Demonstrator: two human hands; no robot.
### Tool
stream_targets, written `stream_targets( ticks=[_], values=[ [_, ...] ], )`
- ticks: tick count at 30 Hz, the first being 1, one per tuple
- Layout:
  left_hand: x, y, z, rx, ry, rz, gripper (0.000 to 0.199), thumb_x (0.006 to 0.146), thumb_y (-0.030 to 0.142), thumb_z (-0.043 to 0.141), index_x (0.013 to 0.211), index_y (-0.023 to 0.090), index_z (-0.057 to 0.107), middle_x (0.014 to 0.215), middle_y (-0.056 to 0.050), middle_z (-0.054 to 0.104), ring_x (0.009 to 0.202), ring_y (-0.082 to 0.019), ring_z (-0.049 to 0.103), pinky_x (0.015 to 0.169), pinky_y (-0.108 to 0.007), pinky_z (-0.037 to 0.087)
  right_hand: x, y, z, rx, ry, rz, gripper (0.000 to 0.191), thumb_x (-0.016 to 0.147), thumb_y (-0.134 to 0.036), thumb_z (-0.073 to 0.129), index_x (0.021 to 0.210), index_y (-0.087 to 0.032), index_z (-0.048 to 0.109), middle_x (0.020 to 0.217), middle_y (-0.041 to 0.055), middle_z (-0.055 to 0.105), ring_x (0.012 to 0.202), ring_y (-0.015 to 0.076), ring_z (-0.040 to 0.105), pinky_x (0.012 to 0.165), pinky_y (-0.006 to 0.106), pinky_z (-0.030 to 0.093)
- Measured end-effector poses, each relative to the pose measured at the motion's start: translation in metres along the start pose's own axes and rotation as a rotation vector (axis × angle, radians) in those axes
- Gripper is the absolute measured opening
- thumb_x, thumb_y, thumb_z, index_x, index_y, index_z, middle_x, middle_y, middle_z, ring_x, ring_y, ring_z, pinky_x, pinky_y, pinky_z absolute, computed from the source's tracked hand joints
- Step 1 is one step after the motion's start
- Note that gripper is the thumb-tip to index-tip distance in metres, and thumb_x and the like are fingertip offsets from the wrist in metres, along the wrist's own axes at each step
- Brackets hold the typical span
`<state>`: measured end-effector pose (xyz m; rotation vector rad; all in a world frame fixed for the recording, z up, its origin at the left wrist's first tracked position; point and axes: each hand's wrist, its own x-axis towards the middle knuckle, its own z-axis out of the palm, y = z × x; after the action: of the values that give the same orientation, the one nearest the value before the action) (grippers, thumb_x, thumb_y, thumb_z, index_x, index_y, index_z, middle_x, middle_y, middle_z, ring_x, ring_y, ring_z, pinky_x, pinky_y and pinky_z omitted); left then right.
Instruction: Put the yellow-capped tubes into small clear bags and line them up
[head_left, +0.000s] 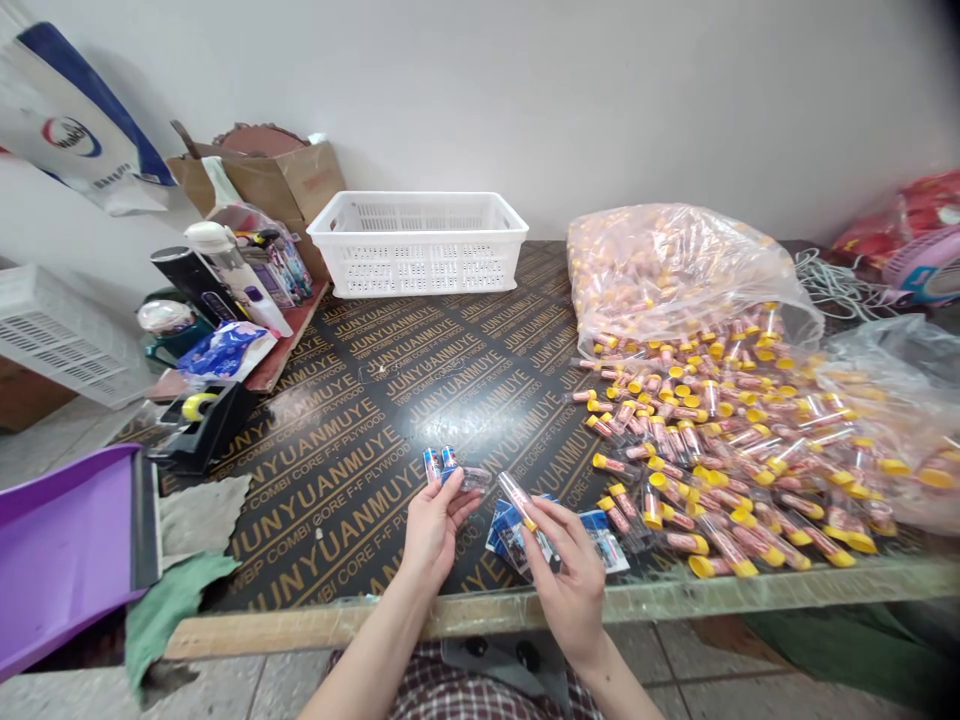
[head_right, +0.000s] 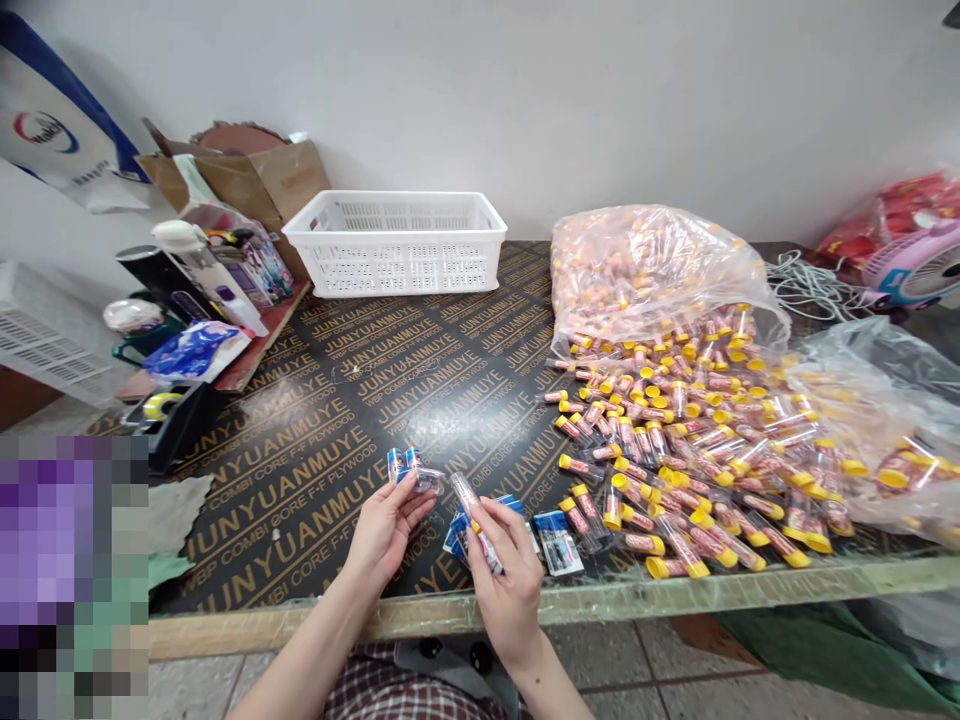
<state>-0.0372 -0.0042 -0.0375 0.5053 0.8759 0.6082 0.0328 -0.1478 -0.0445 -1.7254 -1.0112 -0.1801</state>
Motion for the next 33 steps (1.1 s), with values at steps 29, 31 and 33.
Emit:
stream_targets(
  ticks=[29, 31, 33],
  values=[
    [-0.043, -0.004, 0.007, 0.378, -0.443, -0.193, 0.033, 0.062, 0.038, 0.077, 0.080, 0.010, 0.070, 0.072, -0.007, 0.067, 0.059, -0.012, 0.059, 0.056, -0.023, 0.048, 0.013, 0.011, -0.001, 0.451, -0.422, 0.079, 0.080, 0.063, -0.007, 0.049, 0.138, -0.023, 0.028, 0.137, 0.0111, 0.044, 0.126, 0.0253, 0.045, 0.103, 0.044, 0.041],
    [-0.044, -0.004, 0.008, 0.373, -0.435, -0.200, 0.035, 0.061, 0.038, 0.078, 0.080, 0.010, 0.070, 0.072, -0.007, 0.067, 0.059, -0.013, 0.059, 0.055, -0.022, 0.047, 0.011, 0.012, 0.000, 0.480, -0.396, 0.089, 0.079, 0.062, -0.007, 0.049, 0.137, -0.023, 0.030, 0.135, 0.0113, 0.046, 0.124, 0.0250, 0.047, 0.102, 0.043, 0.042],
    [-0.045, -0.005, 0.008, 0.372, -0.430, -0.206, 0.036, 0.060, 0.038, 0.079, 0.080, 0.010, 0.070, 0.072, -0.007, 0.067, 0.059, -0.013, 0.059, 0.055, -0.022, 0.047, 0.009, 0.012, 0.001, 0.508, -0.379, 0.095, 0.080, 0.062, -0.006, 0.049, 0.137, -0.023, 0.030, 0.135, 0.0113, 0.047, 0.123, 0.0248, 0.048, 0.101, 0.042, 0.044]
  ],
)
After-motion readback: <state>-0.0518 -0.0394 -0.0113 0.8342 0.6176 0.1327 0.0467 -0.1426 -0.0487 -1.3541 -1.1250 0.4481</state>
